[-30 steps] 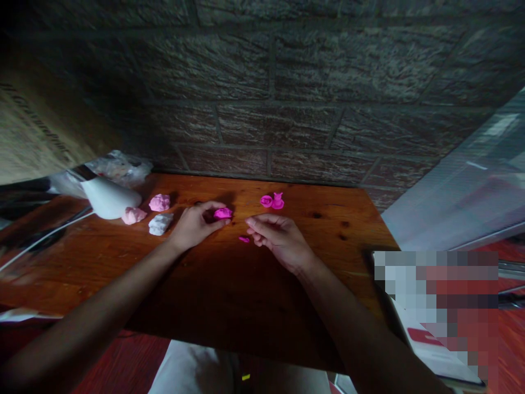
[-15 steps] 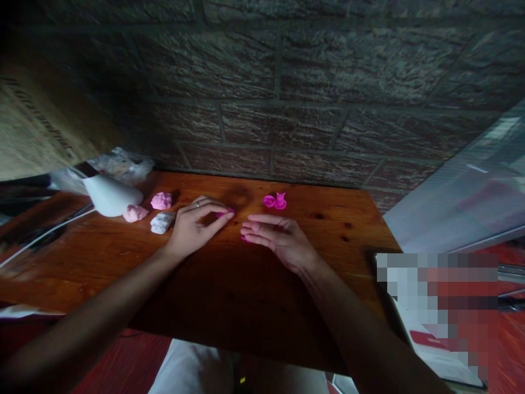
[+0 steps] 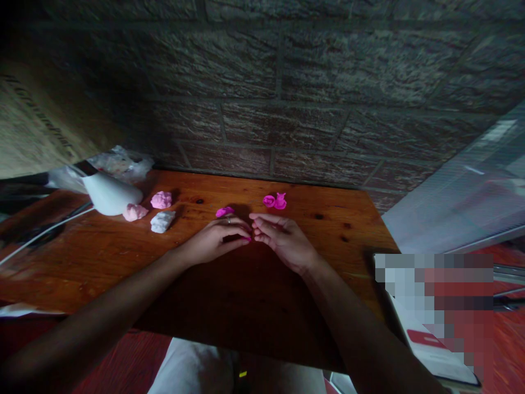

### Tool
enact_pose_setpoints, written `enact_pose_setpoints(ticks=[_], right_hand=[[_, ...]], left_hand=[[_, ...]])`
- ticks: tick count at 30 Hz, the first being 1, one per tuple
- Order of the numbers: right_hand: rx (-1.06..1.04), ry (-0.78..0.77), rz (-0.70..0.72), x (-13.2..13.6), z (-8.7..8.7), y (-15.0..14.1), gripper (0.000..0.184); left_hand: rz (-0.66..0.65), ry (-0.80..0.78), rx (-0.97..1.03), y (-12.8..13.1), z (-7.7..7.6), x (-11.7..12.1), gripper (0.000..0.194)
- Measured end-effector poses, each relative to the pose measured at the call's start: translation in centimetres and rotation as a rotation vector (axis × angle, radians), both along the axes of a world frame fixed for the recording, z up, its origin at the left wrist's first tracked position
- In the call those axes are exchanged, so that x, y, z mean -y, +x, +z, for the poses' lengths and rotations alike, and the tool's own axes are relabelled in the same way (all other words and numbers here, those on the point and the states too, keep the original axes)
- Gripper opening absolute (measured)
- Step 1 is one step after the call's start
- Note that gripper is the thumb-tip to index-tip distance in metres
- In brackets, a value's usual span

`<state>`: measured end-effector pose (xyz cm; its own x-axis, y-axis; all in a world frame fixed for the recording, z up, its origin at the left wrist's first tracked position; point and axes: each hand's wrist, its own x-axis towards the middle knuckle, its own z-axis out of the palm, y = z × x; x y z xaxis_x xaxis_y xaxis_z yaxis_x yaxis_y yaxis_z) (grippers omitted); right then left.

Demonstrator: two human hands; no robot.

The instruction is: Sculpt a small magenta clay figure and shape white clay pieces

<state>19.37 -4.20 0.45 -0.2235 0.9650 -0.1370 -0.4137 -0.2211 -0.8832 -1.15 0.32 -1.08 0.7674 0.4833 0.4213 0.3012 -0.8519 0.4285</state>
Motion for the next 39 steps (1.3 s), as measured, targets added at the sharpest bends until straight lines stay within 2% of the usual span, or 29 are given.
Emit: enact_pose_setpoints(ticks=[7,12,20,26,30,34,39], right_hand=[[-0.027,0.033,0.022,-0.10,0.03,0.15,0.034],[0.047,0.014,0.040,0.05,0.31,0.09,0.031],[0.055,-0.036,-0.057,0.02,0.58,0.05,0.031],[0.031,0.021,-0.023,0.21,0.58,0.01,0.031],[0.029,0.034,-0.060,0.16,0.53,0.01,0.032],[0.016,0.024,-0.107,0.00,0.48,0.06,0.032],[0.021,0.000,-0.082,-0.03,0.44,0.24,0.032]], left_hand=[[0.090,-0.049,0.099,-0.34,0.27,0.10,0.012],[0.168,-0.042,0.148,-0.42,0.53,0.23,0.013],[0.202,-0.035,0.193,-0.37,0.74,0.34,0.012],[0.200,-0.021,0.214,-0.36,0.57,0.23,0.012],[0.204,-0.023,0.224,-0.34,0.47,0.21,0.014],[0.215,-0.024,0.230,-0.35,0.51,0.24,0.014],[0.217,-0.013,0.241,-0.33,0.56,0.21,0.014]])
